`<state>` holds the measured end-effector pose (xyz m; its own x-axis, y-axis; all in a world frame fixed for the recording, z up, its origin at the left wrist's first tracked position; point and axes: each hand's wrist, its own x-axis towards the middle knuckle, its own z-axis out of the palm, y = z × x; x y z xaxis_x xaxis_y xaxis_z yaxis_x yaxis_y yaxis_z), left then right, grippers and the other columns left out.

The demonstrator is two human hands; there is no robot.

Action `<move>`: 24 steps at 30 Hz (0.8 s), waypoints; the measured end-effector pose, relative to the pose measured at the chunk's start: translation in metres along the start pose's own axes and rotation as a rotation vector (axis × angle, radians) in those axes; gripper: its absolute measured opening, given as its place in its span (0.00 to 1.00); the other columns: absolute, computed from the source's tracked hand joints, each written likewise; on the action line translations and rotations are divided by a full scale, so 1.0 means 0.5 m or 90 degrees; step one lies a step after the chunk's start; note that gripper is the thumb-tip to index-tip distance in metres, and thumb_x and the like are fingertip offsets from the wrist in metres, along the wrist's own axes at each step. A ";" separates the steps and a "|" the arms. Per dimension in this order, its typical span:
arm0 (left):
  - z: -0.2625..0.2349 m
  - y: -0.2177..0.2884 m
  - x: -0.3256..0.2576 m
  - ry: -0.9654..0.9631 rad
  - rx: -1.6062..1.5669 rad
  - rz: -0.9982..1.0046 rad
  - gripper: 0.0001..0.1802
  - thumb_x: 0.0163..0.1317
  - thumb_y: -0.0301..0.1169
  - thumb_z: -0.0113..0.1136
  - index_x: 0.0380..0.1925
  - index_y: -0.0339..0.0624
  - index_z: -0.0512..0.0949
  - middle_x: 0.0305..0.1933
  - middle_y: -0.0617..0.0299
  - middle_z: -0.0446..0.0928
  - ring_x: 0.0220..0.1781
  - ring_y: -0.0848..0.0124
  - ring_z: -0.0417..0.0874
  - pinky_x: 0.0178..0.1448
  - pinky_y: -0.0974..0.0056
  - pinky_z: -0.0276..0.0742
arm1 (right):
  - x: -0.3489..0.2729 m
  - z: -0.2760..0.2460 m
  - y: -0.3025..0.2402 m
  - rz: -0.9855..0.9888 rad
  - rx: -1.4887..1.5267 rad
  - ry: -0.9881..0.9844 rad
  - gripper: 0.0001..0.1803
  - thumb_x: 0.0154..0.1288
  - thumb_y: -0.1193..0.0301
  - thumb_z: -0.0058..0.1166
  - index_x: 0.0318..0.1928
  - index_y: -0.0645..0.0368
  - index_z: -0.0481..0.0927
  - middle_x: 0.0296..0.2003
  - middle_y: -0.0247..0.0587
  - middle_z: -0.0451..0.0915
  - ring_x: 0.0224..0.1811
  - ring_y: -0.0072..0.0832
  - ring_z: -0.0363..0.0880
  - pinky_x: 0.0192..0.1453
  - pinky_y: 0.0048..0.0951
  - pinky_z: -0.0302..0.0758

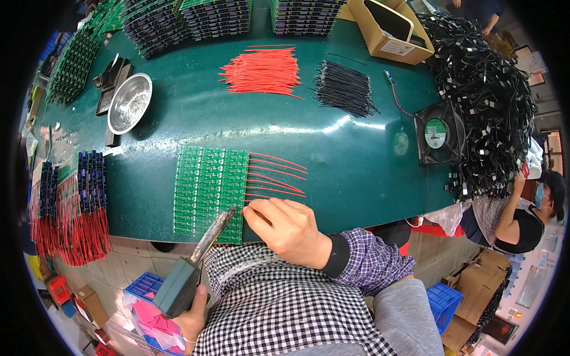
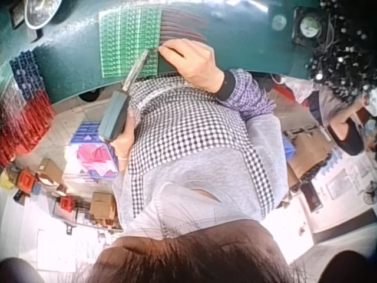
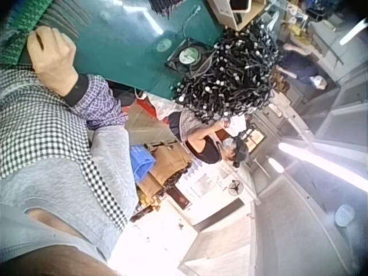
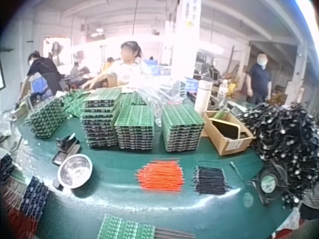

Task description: The person picks up red wires, solders them onto a circuit board panel using a soldering tool, and picks up black wires.

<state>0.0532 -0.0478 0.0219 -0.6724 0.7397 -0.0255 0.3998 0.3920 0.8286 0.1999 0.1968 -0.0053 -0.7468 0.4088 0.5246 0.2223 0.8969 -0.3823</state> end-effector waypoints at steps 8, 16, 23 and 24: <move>-0.005 -0.003 -0.008 -0.006 -0.014 -0.031 0.12 0.48 0.23 0.73 0.35 0.33 0.85 0.30 0.52 0.81 0.26 0.58 0.82 0.30 0.60 0.75 | 0.001 -0.001 -0.001 -0.003 0.000 0.007 0.13 0.50 0.75 0.62 0.38 0.63 0.86 0.36 0.37 0.84 0.30 0.26 0.84 0.30 0.25 0.79; 0.000 -0.007 -0.014 0.021 -0.020 -0.028 0.13 0.49 0.25 0.74 0.35 0.33 0.85 0.31 0.52 0.82 0.27 0.60 0.83 0.31 0.62 0.77 | 0.004 -0.003 -0.005 -0.028 0.003 0.046 0.14 0.48 0.76 0.65 0.38 0.63 0.87 0.35 0.38 0.84 0.33 0.29 0.84 0.29 0.26 0.77; -0.003 -0.012 -0.025 0.026 -0.035 -0.076 0.13 0.48 0.24 0.74 0.35 0.33 0.85 0.31 0.52 0.82 0.27 0.60 0.83 0.31 0.62 0.77 | -0.004 -0.007 -0.017 -0.027 0.038 0.038 0.15 0.48 0.76 0.65 0.39 0.64 0.86 0.34 0.39 0.84 0.30 0.30 0.83 0.29 0.27 0.77; -0.003 -0.013 -0.025 0.026 -0.036 -0.076 0.13 0.48 0.24 0.74 0.35 0.33 0.85 0.31 0.52 0.82 0.27 0.60 0.83 0.31 0.62 0.77 | -0.008 -0.004 -0.016 -0.016 0.042 0.028 0.15 0.48 0.77 0.65 0.40 0.65 0.86 0.35 0.40 0.84 0.30 0.30 0.84 0.29 0.27 0.78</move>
<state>0.0582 -0.0604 0.0178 -0.7384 0.6664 -0.1036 0.2810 0.4436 0.8510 0.2023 0.1884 -0.0028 -0.7225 0.3951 0.5673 0.1611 0.8942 -0.4176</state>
